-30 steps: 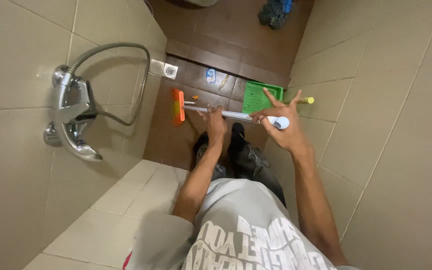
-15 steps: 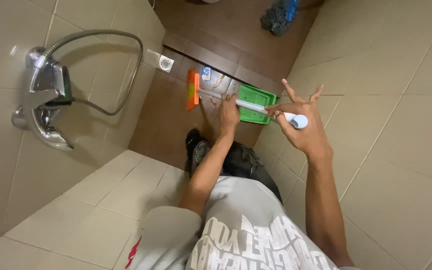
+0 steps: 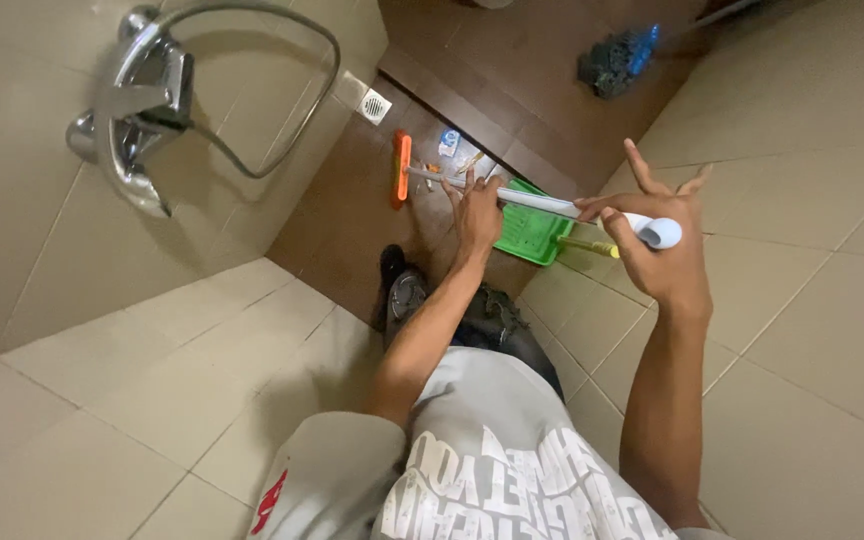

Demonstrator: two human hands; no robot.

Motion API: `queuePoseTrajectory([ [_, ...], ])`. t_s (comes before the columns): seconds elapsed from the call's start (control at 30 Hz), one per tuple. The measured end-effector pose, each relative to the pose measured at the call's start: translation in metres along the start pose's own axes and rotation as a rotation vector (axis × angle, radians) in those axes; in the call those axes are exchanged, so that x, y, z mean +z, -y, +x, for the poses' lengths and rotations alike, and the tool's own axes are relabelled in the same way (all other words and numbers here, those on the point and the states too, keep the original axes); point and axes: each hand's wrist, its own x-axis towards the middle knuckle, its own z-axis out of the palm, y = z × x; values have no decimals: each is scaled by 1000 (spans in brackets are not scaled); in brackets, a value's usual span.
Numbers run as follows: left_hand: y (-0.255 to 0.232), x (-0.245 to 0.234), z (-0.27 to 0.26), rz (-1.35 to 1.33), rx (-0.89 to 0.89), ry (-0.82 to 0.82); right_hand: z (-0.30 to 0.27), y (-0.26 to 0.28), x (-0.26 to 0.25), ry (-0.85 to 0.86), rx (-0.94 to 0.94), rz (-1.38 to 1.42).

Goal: The person attaches a long white pole to a squeegee and uses it to push water and debris across the bathroom floor toward a drain.

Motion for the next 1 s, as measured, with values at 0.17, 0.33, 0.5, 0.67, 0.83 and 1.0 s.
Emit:
queuePoseTrajectory([
  [0.17,1,-23,-12,-37,-40,3,3,9,6,34,-44,11],
  [0.33,51,16,-35,-107,-86,-38,5,13,20,90,-76,58],
  [0.5,60,-35,-46,-35,-204,-80,15,31,45,151,-121,38],
  [0.67,103,-52,-66,36,-234,-129,26,40,84,207,-189,52],
  [0.83,144,-74,-88,80,-334,-91,28,86,114,298,-199,63],
  [1.0,186,-82,-110,54,-349,-153,28,78,161,362,-213,-4],
])
